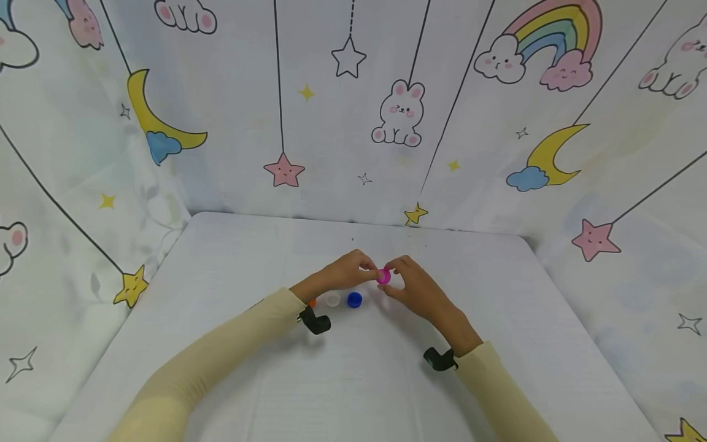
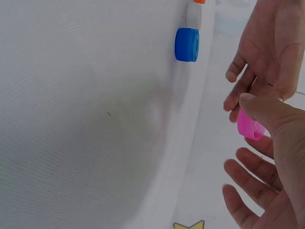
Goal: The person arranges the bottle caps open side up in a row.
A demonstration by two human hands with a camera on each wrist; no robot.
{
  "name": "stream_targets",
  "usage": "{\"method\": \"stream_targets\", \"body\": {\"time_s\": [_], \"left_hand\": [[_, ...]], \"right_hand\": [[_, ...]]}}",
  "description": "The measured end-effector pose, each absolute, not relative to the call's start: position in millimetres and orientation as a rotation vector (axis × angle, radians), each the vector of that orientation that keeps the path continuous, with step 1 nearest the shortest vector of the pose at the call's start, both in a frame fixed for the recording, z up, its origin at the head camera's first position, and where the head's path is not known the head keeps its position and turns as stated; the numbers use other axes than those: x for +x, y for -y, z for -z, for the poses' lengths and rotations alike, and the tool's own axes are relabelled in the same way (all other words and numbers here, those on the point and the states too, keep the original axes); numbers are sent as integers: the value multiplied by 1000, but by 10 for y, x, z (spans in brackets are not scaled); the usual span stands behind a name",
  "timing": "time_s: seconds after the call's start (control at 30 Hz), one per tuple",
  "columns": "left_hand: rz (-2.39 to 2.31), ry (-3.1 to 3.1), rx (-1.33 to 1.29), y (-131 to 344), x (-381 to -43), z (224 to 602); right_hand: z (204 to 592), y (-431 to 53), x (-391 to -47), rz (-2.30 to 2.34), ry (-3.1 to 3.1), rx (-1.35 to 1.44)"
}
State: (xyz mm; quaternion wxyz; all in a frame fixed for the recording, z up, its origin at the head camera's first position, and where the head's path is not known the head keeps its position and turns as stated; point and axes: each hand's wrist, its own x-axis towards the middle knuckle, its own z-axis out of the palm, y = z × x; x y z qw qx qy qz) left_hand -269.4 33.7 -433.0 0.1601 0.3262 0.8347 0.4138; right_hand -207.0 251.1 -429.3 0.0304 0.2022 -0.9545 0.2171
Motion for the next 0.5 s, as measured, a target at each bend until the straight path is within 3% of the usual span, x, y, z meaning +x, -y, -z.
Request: {"method": "stream_targets", "body": {"time_s": [0.5], "left_hand": [[-1074, -2447, 977, -291, -2594, 4432]], "right_hand": [[4343, -2542, -2046, -766, 3008, 651]]}}
